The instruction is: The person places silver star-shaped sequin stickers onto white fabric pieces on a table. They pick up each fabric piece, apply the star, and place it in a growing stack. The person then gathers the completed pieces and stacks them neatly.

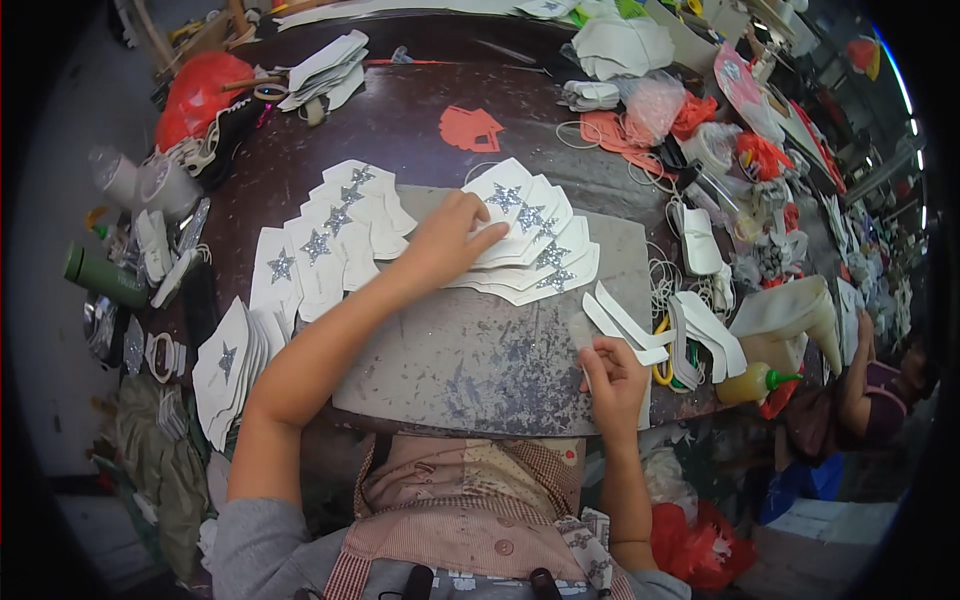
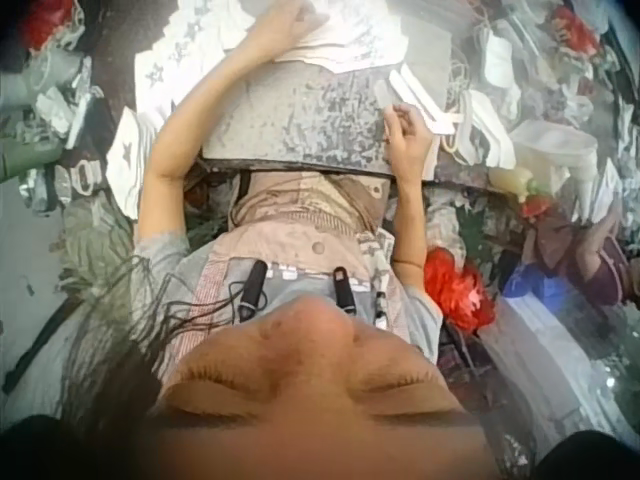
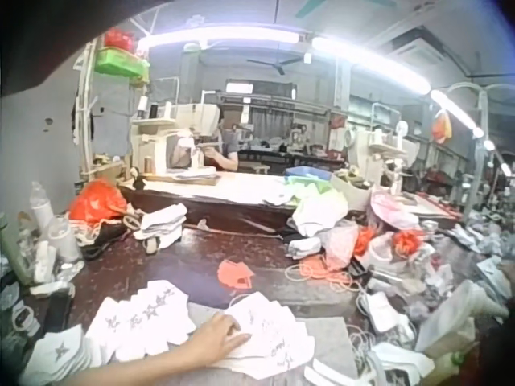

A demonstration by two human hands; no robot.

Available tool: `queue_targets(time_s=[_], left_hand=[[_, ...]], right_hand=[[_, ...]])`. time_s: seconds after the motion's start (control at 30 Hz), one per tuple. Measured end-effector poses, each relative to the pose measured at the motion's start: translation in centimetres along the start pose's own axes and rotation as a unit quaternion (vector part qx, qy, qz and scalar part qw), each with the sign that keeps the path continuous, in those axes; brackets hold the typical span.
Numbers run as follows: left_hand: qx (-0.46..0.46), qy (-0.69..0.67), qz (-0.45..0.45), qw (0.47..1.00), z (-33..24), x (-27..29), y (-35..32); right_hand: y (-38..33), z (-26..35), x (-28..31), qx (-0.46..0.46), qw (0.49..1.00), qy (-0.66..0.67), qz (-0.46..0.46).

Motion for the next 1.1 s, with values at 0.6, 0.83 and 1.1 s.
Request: queue_targets(time_s=[0.6,0.83,1.1], left_hand=[[-0.429,0.275,-0.145,0.848,-3.7,4.2,-17.7],[-0.219,0.109,-0.045,0.969,1.3,3.5,-22.2],[-0.149,0.095,-0.076,0.981,2.0,2.4,-24.1]], right_hand=[[0.0,-0.9,1.9,-0.01,0.988,0.147,-0.052],[1.0,4.4,-1.0,-0.113,0.975,0.015,0.189],[-1.1,5.1,-10.1,-0.022,0.909,-0.107,0.402]])
Point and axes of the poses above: each hand's wrist, its own y-axis towards the middle knuckle, its own x-axis out of the back of the hand, z = x × y, the point moved 4 cm from there along y, towards the middle knuckle, and after that the axes turned 10 degrees about x, right-handed, at the moved point
